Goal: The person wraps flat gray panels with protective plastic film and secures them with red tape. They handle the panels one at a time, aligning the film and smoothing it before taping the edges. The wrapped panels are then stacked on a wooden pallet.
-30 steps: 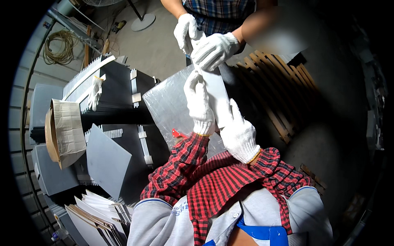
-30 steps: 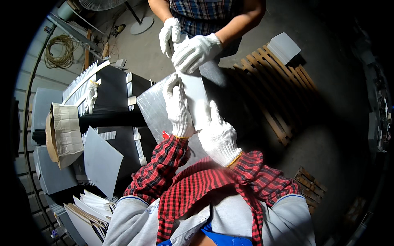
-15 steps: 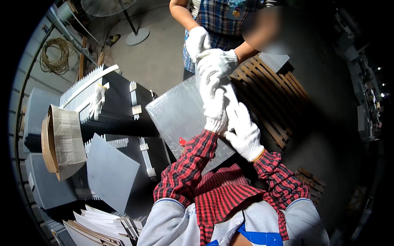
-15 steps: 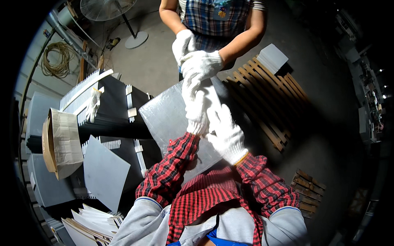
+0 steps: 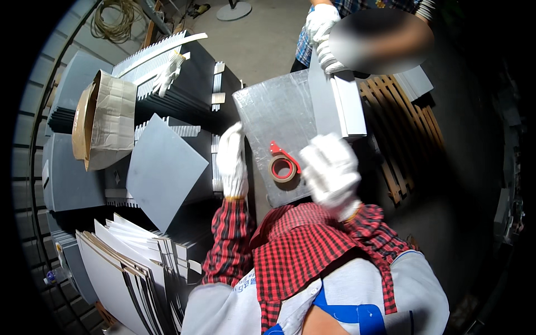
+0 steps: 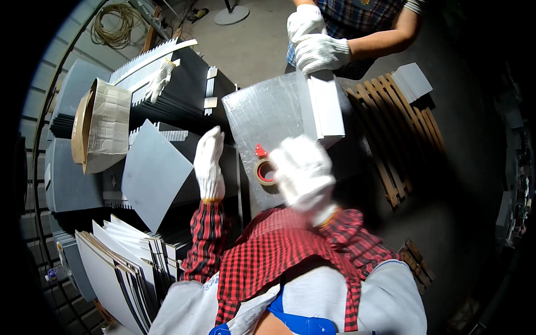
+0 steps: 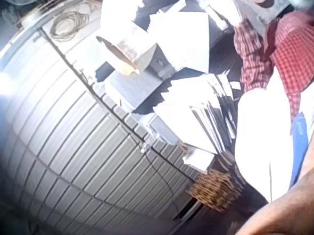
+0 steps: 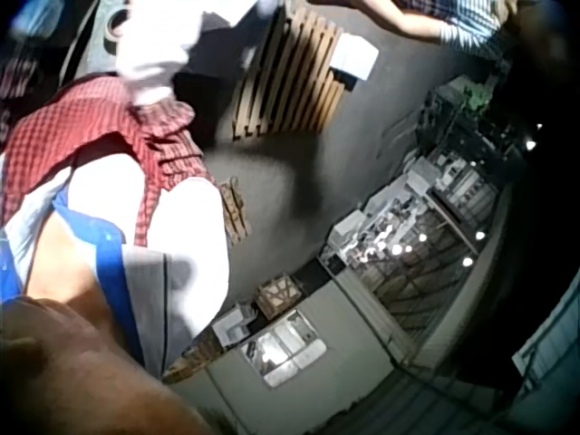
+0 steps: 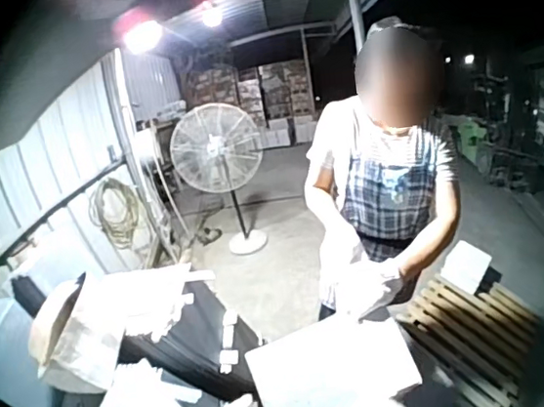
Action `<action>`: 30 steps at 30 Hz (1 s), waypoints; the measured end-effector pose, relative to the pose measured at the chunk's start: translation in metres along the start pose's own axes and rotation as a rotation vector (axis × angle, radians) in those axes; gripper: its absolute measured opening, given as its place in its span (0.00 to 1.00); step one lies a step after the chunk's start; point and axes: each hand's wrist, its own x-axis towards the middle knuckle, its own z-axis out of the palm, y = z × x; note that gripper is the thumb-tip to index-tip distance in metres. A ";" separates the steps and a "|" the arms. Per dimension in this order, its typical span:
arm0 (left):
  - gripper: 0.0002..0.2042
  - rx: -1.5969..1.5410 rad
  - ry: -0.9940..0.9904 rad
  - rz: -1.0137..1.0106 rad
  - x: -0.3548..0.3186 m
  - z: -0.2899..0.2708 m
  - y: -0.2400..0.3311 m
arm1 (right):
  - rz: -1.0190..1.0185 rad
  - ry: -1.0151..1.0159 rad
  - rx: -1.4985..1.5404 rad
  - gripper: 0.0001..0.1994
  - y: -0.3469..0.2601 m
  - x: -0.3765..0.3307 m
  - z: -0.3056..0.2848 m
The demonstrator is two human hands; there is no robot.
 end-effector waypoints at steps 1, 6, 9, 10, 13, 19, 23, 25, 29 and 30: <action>0.19 0.084 -0.002 0.026 -0.013 -0.011 -0.005 | -0.061 -0.079 0.132 0.22 0.001 -0.012 0.019; 0.17 0.092 0.062 -0.095 -0.078 -0.001 -0.001 | 0.819 -0.640 0.027 0.31 0.042 -0.076 0.154; 0.18 0.206 0.026 -0.147 -0.107 0.005 0.005 | 0.842 -0.727 0.005 0.31 0.063 -0.103 0.202; 0.18 0.220 -0.023 -0.138 -0.114 0.009 0.006 | 0.904 -0.652 0.025 0.24 0.069 -0.104 0.202; 0.18 0.306 -0.087 -0.152 -0.123 0.020 0.010 | 1.002 -0.736 0.142 0.18 0.093 -0.099 0.195; 0.16 0.325 -0.011 -0.194 -0.124 0.014 0.012 | 1.181 -0.988 0.904 0.24 0.103 -0.137 0.112; 0.18 0.417 -0.076 -0.222 -0.114 0.024 0.013 | 1.327 -0.706 1.522 0.29 0.095 -0.133 0.005; 0.14 0.311 -0.239 -0.307 -0.106 0.035 0.012 | 1.243 -0.531 1.547 0.32 0.100 -0.146 -0.025; 0.21 0.154 -0.547 -0.814 -0.090 0.066 0.013 | 0.874 -0.376 1.012 0.33 0.082 -0.119 -0.078; 0.24 0.107 -0.659 -0.879 -0.084 0.073 0.012 | 0.942 -0.270 0.992 0.31 0.071 -0.112 -0.082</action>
